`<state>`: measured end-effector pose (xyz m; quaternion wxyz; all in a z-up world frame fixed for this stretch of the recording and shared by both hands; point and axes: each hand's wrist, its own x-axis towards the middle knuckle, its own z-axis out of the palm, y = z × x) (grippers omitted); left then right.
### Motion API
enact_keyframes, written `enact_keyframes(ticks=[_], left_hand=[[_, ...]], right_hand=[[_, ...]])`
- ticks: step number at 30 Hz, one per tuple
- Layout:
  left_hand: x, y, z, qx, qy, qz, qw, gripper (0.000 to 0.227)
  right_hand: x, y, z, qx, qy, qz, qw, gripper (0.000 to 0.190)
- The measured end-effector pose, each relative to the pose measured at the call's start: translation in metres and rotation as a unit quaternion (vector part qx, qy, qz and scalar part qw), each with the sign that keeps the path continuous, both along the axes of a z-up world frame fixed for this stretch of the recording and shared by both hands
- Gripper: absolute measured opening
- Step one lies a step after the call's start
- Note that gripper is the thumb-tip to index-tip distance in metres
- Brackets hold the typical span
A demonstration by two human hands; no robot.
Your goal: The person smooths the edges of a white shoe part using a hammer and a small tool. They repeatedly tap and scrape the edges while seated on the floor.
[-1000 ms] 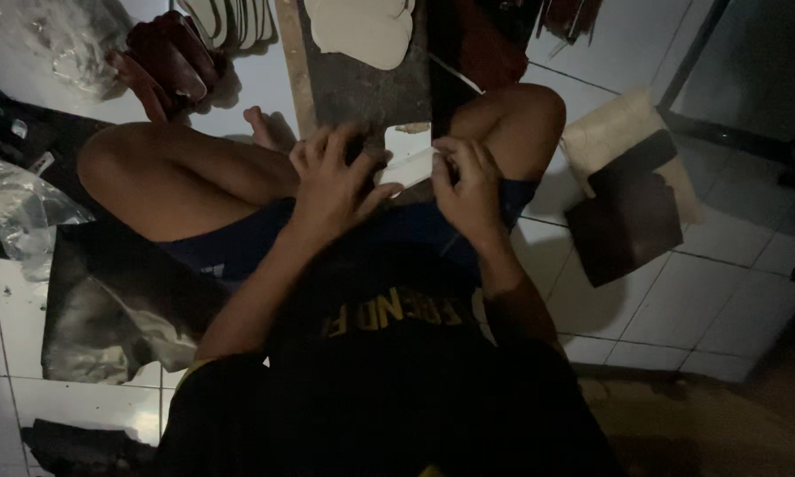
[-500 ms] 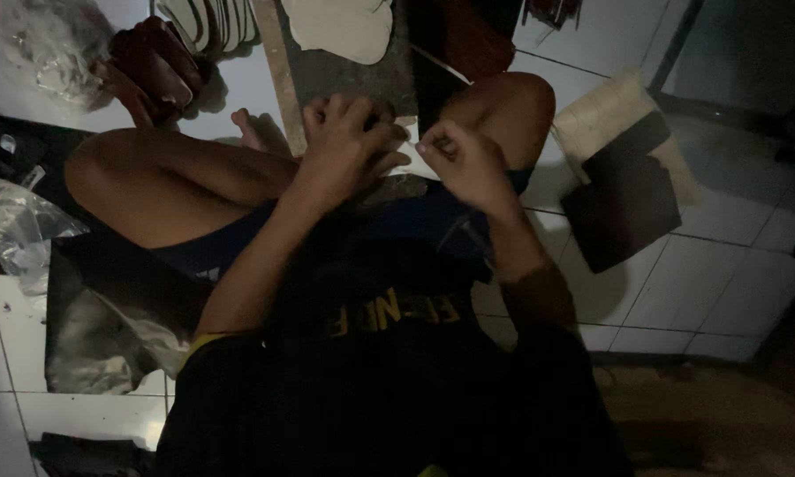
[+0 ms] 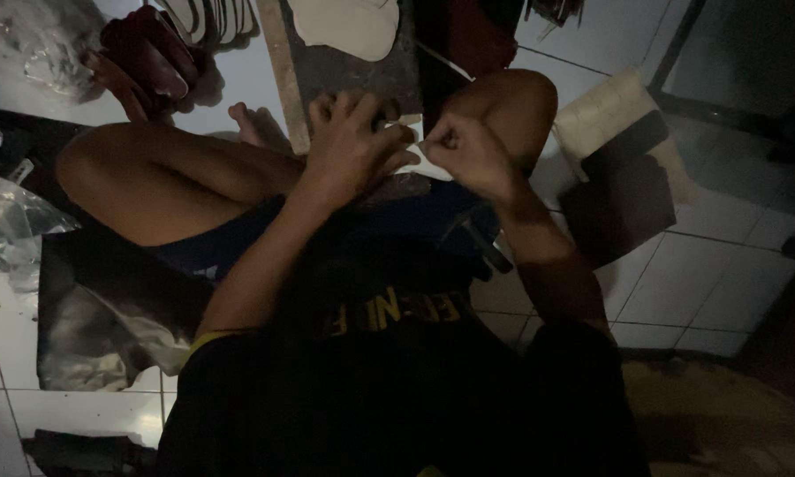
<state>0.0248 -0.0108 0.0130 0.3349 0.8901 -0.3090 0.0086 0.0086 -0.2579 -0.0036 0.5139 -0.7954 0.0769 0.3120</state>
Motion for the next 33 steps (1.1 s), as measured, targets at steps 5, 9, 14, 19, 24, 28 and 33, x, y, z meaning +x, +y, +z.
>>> enact_keyframes(ticks=[5,9,14,19,24,28,33], left_hand=[[0.001,-0.001,-0.005,-0.01,-0.016,-0.005,1.0,0.028],[0.001,-0.001,-0.005,-0.009,-0.017,-0.002,1.0,0.029],[-0.002,-0.001,-0.004,-0.023,-0.034,0.014,0.999,0.028],[0.0,-0.002,-0.003,-0.029,-0.044,0.014,0.999,0.027],[0.0,-0.002,-0.003,-0.014,-0.026,0.016,0.999,0.024],[-0.002,-0.003,-0.005,-0.029,-0.019,0.024,0.999,0.026],[0.0,-0.004,-0.007,-0.035,-0.045,0.029,0.998,0.028]], right_hand=[[0.018,-0.01,-0.004,0.115,0.06,0.001,0.992,0.016],[0.015,-0.001,-0.002,0.049,-0.012,0.04,0.998,0.016],[0.004,0.001,0.0,-0.022,0.013,0.011,1.0,0.016],[0.022,-0.011,-0.01,0.114,0.056,0.019,0.992,0.018],[0.014,-0.005,-0.012,0.018,0.005,0.044,0.999,0.018],[0.005,0.002,-0.006,0.008,-0.003,0.018,1.0,0.016],[0.018,-0.011,0.0,0.062,0.092,0.011,0.994,0.018]])
